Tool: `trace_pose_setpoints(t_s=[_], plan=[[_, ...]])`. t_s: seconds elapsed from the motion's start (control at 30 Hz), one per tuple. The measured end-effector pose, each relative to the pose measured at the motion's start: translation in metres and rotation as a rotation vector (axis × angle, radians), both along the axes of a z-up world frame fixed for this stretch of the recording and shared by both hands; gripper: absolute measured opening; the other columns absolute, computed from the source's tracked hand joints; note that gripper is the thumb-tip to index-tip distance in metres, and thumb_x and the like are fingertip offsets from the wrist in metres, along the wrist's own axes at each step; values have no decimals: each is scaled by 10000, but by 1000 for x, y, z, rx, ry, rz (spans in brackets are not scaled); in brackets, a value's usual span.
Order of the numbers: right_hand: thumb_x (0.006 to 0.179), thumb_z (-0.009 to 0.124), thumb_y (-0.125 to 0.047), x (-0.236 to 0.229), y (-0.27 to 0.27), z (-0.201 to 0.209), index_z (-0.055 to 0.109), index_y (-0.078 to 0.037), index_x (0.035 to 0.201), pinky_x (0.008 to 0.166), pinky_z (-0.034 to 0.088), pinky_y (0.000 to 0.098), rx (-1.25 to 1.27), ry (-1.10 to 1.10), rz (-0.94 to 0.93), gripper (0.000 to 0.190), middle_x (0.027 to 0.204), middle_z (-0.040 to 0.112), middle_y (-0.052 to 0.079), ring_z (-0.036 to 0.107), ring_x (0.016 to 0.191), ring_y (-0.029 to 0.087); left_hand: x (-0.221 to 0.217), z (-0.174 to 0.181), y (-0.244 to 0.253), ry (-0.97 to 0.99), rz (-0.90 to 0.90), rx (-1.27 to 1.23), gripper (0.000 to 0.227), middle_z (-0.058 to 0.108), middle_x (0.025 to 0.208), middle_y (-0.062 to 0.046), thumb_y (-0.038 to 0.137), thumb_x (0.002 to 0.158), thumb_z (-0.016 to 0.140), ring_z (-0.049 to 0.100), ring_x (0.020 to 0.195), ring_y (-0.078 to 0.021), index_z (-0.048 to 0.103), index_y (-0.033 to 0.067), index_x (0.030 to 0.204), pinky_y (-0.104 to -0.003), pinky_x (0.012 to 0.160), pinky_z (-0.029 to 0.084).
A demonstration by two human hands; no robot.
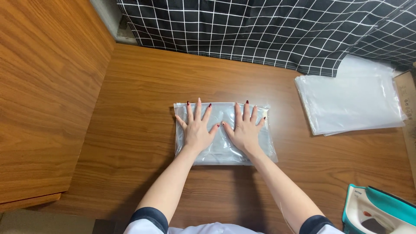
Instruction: Folding a t-shirt, placing it in a plastic bag and then a cardboard box, followed by removing denim shorts from a hanger.
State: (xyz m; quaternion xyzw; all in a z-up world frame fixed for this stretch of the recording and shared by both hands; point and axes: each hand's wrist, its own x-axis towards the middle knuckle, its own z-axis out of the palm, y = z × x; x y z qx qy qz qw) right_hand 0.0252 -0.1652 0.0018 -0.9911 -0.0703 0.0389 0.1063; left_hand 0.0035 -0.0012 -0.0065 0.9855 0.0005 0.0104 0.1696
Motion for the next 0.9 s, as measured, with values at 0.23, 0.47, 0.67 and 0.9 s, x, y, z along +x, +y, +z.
trace_pose_setpoints(t_s=[0.23, 0.47, 0.67, 0.9], plan=[[875, 337, -685, 0, 1, -1, 207, -219, 1497, 1002, 118, 689, 23, -7, -20, 788, 1513, 228, 168, 93, 1410, 414, 1, 9, 0, 64, -5, 32, 643, 100, 1570, -128, 509, 881, 442, 41, 1425, -417, 318, 242, 1453, -793, 970, 29], [873, 394, -667, 4, -12, -6, 224, -261, 1488, 1029, 133, 672, 112, -9, -22, 756, 1529, 217, 117, 120, 1417, 368, 1, -1, 5, 41, -5, -3, 639, 118, 1570, -119, 518, 880, 443, 76, 1428, -395, 336, 242, 1446, -772, 987, 43], [935, 467, -533, -6, -57, -9, 476, -234, 1342, 1058, 210, 617, 293, -140, -27, 506, 1407, 422, 28, 365, 1332, 224, -30, 16, 29, -107, 189, -110, 602, 136, 1559, -152, 404, 909, 490, 173, 1409, -349, 349, 128, 1425, -681, 1026, 180], [842, 620, -538, -30, -118, -39, 575, -159, 1215, 800, 496, 454, 246, -135, -460, 533, 1086, 551, 71, 568, 1063, 279, -55, -66, 71, 35, 556, -36, 483, 464, 1060, -12, 562, 775, 588, 489, 1036, -222, 491, 188, 1066, -416, 760, 451]])
